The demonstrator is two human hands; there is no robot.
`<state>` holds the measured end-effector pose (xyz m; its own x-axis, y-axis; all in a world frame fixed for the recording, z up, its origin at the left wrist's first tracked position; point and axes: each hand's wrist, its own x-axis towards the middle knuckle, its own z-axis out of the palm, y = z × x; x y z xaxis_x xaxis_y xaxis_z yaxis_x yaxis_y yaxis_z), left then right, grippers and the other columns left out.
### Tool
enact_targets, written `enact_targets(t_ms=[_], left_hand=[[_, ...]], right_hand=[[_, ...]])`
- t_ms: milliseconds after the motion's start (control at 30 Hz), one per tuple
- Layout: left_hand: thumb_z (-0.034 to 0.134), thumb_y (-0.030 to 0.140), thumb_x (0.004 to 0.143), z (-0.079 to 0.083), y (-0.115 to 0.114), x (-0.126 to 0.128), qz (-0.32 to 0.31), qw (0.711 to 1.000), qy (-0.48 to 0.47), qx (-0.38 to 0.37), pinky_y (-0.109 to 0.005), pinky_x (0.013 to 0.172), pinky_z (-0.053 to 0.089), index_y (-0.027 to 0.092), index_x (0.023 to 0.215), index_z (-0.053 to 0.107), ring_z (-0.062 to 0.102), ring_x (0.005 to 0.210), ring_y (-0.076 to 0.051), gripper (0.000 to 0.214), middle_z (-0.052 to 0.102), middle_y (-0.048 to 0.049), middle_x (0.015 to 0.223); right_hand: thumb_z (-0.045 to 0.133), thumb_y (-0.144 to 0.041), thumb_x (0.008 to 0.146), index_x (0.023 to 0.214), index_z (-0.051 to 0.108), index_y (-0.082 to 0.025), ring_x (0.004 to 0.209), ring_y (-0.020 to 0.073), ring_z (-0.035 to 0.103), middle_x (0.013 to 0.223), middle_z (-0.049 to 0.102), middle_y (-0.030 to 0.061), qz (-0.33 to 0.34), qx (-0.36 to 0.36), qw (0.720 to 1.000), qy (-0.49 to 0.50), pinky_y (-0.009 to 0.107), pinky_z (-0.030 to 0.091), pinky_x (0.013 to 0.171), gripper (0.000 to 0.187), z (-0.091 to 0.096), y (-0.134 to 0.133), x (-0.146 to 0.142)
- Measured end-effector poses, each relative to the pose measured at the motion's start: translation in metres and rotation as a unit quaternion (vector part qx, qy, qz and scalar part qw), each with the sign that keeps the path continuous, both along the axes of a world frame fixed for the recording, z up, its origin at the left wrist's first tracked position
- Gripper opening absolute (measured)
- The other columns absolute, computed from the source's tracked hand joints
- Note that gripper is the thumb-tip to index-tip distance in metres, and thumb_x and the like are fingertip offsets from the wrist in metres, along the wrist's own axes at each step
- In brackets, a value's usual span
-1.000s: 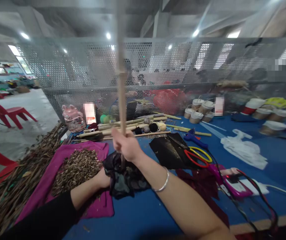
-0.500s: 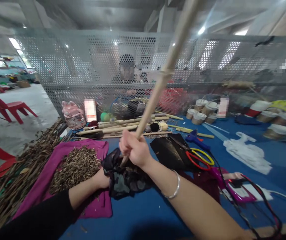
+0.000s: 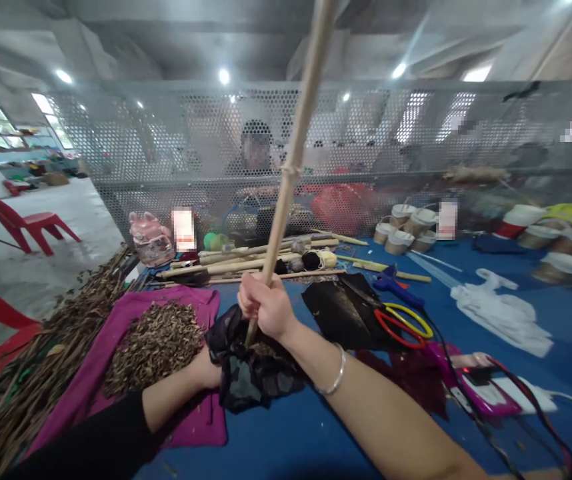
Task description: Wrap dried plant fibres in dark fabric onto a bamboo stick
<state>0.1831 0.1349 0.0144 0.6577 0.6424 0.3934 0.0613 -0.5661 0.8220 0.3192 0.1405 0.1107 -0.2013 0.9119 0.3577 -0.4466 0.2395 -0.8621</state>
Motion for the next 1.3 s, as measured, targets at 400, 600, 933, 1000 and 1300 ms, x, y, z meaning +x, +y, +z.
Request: enact_targets(t_ms=[400,600,933,1000,1300], left_hand=[[0.064,0.028,0.066,-0.005,-0.002,-0.005,0.062,0.998,-0.004,0.026,-0.044,0.100,0.037,0.012,0.119,0.049,0.053,0.106,-0.026,0.058,0.058,-0.0145,0.114],[0.058,0.030,0.072,-0.005,0.005,-0.007,-0.038,0.994,0.069,0.075,-0.041,0.106,0.031,0.015,0.105,0.064,0.052,0.110,-0.026,0.036,0.064,-0.0089,0.111],[0.062,0.034,0.070,0.000,-0.007,0.003,0.089,0.995,0.018,-0.041,-0.044,0.098,0.039,0.015,0.087,0.069,0.057,0.095,-0.025,0.027,0.070,-0.0085,0.089],[0.062,0.033,0.068,0.000,-0.007,0.004,0.086,0.995,0.011,-0.046,-0.043,0.097,0.040,0.015,0.087,0.069,0.058,0.094,-0.025,0.027,0.070,-0.0084,0.088],[0.057,0.032,0.071,-0.002,0.004,0.000,-0.002,1.000,0.023,-0.008,-0.046,0.098,0.038,0.016,0.085,0.071,0.057,0.100,-0.027,0.026,0.071,-0.0102,0.089]], right_hand=[[0.043,-0.043,0.085,0.045,0.029,-0.021,0.039,0.0106,0.027,0.041,0.023,-0.0050,-0.211,0.086,0.973,0.041,0.027,0.026,0.042,0.048,-0.034,-0.068,0.009],[0.050,-0.056,0.078,0.044,0.019,-0.021,0.031,0.0067,0.018,0.034,0.017,-0.0088,0.046,-0.083,0.995,-0.008,0.021,0.015,0.034,0.057,0.003,-0.016,0.016],[0.053,-0.046,0.082,0.045,0.035,-0.019,0.041,0.0071,0.029,0.044,0.030,-0.0054,-0.190,0.093,0.976,-0.057,0.025,0.020,0.043,0.049,-0.045,-0.041,-0.018],[0.054,-0.048,0.080,0.045,0.036,-0.019,0.042,0.0074,0.029,0.044,0.031,-0.0049,-0.168,0.090,0.979,-0.075,0.025,0.020,0.043,0.049,-0.044,-0.038,-0.013],[0.060,-0.050,0.073,0.043,0.022,-0.020,0.030,0.0041,0.017,0.034,0.020,-0.0093,0.147,-0.080,0.986,-0.004,0.019,0.010,0.032,0.056,-0.010,0.009,-0.003]])
